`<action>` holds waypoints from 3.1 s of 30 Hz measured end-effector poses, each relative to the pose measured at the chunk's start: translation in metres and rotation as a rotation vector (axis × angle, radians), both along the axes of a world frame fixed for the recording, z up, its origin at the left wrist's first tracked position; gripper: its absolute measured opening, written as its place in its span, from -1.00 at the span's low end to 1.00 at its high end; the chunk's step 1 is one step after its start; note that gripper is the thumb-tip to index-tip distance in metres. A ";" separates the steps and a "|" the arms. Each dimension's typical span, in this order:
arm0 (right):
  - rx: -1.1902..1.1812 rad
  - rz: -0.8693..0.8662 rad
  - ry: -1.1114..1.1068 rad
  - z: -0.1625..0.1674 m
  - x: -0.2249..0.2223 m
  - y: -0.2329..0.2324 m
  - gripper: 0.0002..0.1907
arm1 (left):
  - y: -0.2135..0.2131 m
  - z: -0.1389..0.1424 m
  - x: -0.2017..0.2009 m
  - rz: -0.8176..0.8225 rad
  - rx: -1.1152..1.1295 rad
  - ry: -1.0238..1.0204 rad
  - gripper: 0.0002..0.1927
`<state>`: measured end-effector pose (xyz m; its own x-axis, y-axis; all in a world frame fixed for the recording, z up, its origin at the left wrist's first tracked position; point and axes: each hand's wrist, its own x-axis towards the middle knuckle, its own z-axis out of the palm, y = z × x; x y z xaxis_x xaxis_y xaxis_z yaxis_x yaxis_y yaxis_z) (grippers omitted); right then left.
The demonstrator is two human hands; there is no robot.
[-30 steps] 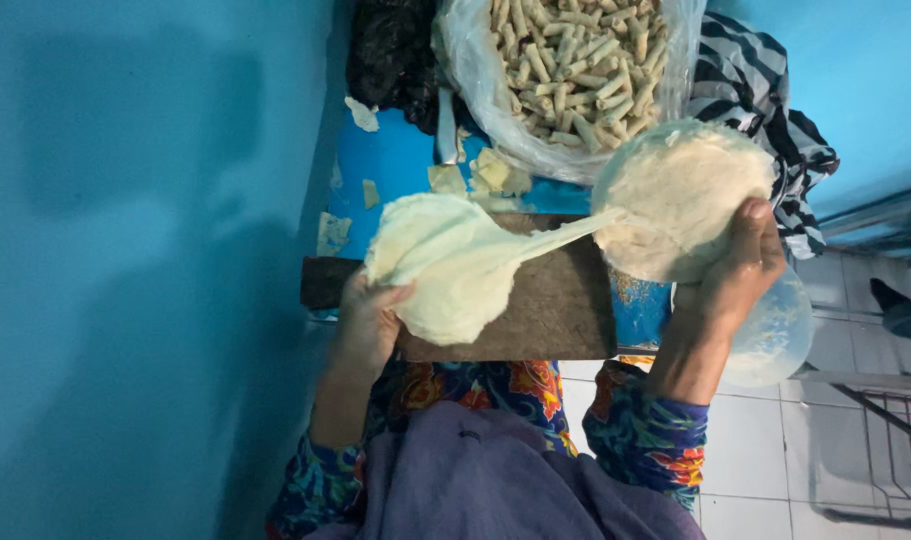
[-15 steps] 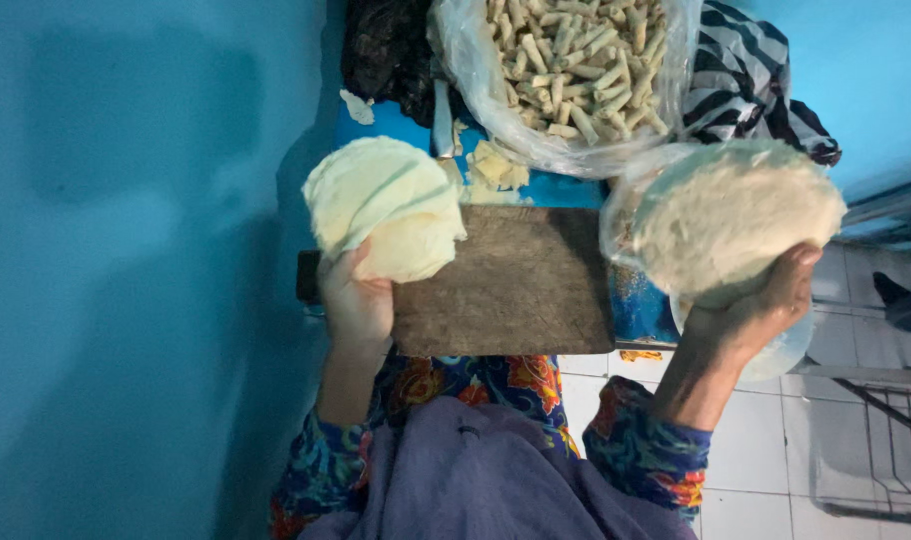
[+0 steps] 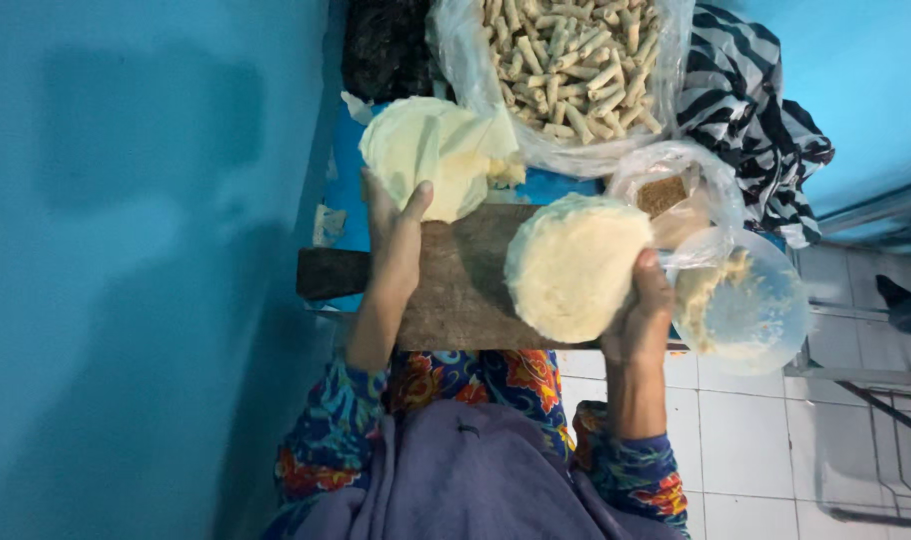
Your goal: The person folds small dough squares and rolls them between their fingers into cylinders, placing finished pieces into a plastic bag of dough sticks. They then tear pieces from a large dough disc on a wooden board and shape the pieces by hand.
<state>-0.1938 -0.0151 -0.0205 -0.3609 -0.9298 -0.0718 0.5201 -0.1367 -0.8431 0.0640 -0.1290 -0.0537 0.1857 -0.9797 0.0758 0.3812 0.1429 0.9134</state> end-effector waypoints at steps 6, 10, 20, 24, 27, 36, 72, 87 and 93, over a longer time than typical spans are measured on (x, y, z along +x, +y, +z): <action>0.075 0.121 -0.176 -0.003 0.027 -0.004 -0.42 | 0.104 0.010 -0.039 -0.062 -0.214 -0.005 0.03; 0.122 0.137 -0.190 -0.002 0.054 -0.004 -0.46 | 0.133 0.010 -0.059 -0.263 0.021 0.235 -0.36; -0.470 0.246 0.919 0.007 0.057 0.007 -0.43 | 0.146 0.011 -0.050 -0.285 -0.135 -0.171 -0.64; -0.454 0.214 0.949 0.000 0.057 -0.005 -0.68 | 0.147 0.021 -0.049 -0.281 -0.103 -0.145 -0.63; -0.454 0.086 1.005 -0.003 0.056 -0.011 -0.82 | 0.142 0.026 -0.049 -0.283 -0.132 -0.127 -0.60; -0.480 0.221 0.855 -0.013 0.058 -0.021 -0.78 | 0.136 0.025 -0.046 -0.246 -0.052 -0.187 -0.56; 0.071 0.300 0.568 -0.007 0.046 -0.034 -0.84 | 0.100 0.022 -0.056 -0.074 -0.033 -0.187 -0.66; 0.194 0.257 0.544 -0.019 0.040 -0.038 -0.86 | 0.115 -0.006 -0.045 0.031 -0.007 -0.167 -0.63; 0.136 0.158 0.058 -0.036 0.018 -0.050 -0.80 | 0.128 -0.029 -0.044 0.139 0.069 0.062 -0.62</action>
<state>-0.1759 -0.0650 -0.0562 -0.2187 -0.9584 -0.1833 0.4757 0.0593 -0.8776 0.0201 -0.0007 -0.0825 0.3221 -0.9467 -0.0063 0.4182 0.1363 0.8981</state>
